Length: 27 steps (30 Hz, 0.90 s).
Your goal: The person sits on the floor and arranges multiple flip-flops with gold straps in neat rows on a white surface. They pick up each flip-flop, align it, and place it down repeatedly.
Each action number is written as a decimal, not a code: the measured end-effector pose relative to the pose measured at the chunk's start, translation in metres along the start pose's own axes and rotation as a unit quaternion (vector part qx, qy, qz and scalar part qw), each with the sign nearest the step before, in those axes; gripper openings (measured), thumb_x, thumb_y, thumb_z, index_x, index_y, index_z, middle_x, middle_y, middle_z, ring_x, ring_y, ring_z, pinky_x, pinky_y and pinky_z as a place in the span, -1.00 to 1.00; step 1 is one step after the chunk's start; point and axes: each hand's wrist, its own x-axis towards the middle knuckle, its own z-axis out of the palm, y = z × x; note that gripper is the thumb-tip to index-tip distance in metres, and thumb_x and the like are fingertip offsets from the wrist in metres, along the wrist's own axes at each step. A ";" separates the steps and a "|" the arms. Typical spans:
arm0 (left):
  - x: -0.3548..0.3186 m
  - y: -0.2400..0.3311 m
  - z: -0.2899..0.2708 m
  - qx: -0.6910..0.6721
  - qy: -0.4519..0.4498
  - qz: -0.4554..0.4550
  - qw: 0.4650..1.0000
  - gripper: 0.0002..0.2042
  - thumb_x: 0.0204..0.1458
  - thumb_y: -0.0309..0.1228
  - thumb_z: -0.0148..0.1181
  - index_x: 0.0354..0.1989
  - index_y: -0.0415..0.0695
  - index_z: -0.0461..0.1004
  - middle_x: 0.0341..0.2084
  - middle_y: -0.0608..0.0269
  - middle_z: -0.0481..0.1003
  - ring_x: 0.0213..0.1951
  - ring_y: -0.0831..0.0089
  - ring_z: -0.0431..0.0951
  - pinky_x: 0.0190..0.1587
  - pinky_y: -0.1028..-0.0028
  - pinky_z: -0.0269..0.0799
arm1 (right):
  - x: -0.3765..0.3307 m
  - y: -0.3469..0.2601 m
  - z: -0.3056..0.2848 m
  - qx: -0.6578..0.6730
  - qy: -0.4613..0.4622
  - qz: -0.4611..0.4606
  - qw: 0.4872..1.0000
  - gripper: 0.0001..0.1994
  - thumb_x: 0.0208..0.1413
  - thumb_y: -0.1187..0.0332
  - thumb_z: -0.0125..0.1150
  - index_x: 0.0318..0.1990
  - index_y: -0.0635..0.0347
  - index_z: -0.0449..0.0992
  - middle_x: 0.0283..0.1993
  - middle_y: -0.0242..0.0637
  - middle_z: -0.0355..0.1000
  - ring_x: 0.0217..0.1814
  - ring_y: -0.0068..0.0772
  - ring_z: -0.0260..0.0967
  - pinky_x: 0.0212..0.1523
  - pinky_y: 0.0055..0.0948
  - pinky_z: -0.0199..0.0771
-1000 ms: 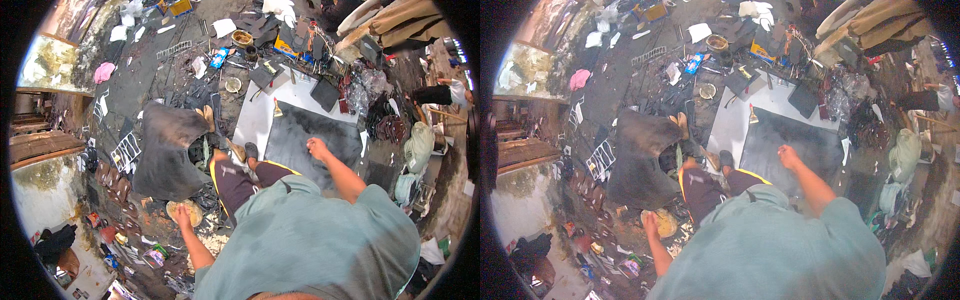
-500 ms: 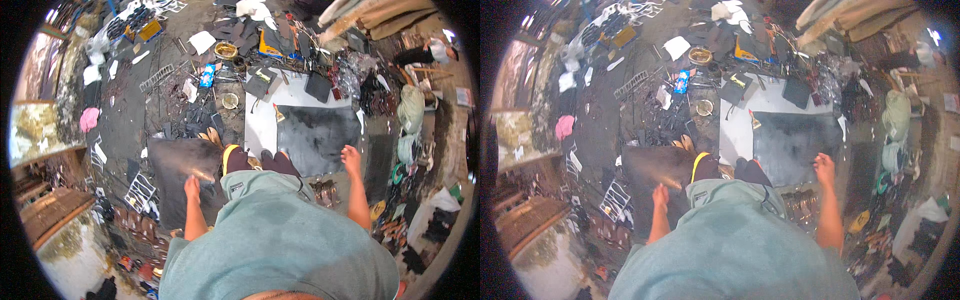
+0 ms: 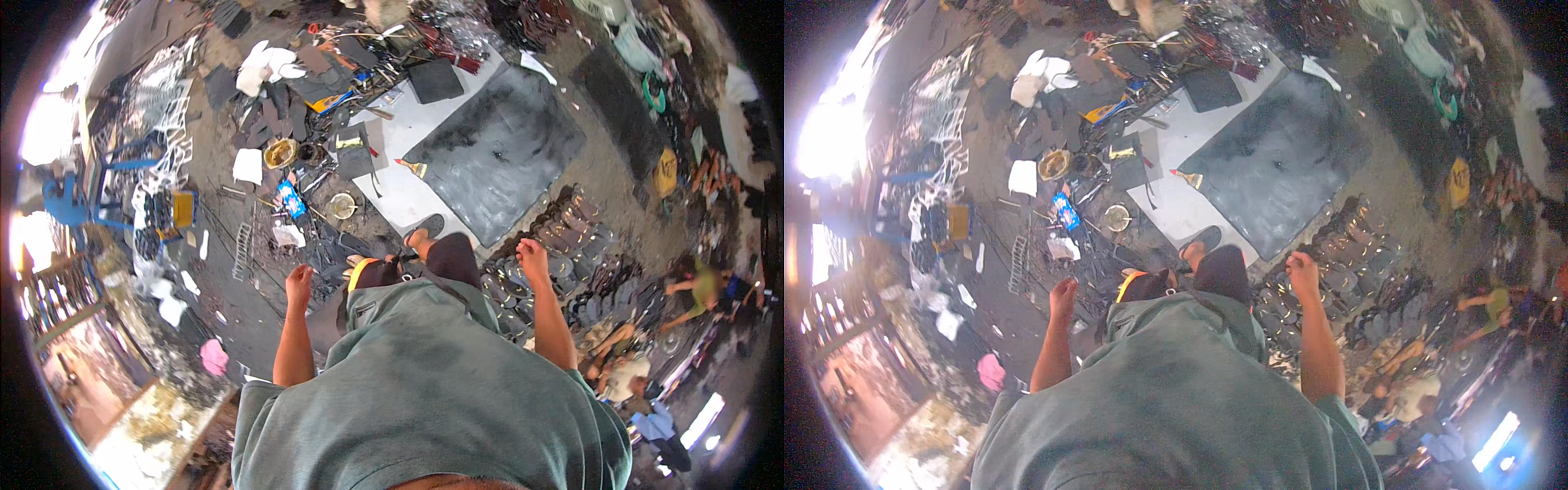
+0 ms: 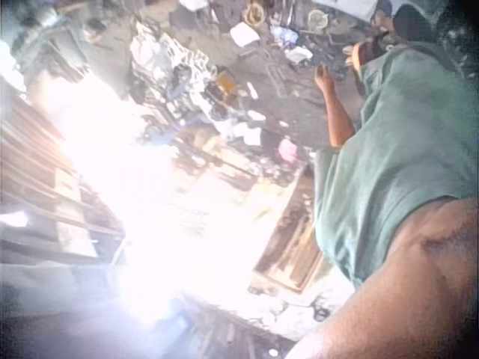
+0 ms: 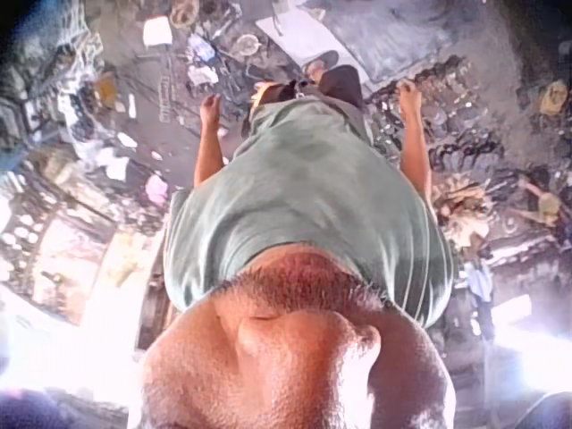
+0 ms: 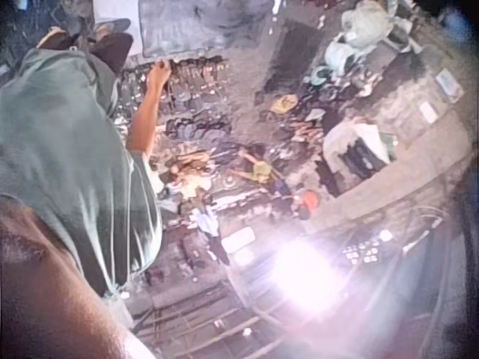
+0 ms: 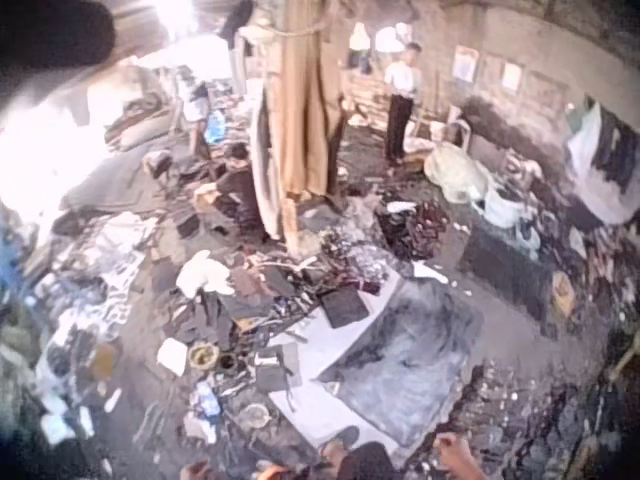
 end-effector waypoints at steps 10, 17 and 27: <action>0.147 0.200 0.184 0.236 -0.210 0.123 0.941 -0.52 0.07 -0.22 0.37 0.10 -0.26 0.52 -0.11 0.04 0.63 -0.05 0.38 0.62 0.02 0.42 0.49 | 0.081 0.140 0.071 0.049 0.057 0.079 0.994 -0.77 0.25 0.41 0.19 0.03 0.23 0.53 -0.31 -0.43 0.51 -0.40 -0.62 0.38 -0.42 -0.56 0.35; 0.272 0.180 0.343 0.367 -0.299 0.276 0.836 -0.52 -0.01 -0.12 0.43 0.04 -0.12 0.57 -0.10 0.09 0.63 -0.05 0.22 0.64 0.03 0.28 0.50 | 0.125 0.190 0.097 0.105 0.142 0.125 0.976 -0.79 0.16 0.43 0.24 -0.07 0.27 0.57 -0.25 -0.19 0.58 -0.21 -0.37 0.52 -0.10 -0.35 0.49; 0.447 0.033 0.519 0.577 -0.354 0.392 0.623 -0.34 -0.15 -0.16 0.48 0.18 -0.13 0.46 0.19 0.05 0.42 0.26 0.08 0.35 0.26 0.15 0.33 | 0.397 0.357 0.197 -0.102 0.245 -0.078 0.961 -0.73 0.23 0.42 0.19 0.06 0.26 0.50 -0.24 -0.08 0.53 -0.26 -0.20 0.49 -0.15 -0.28 0.50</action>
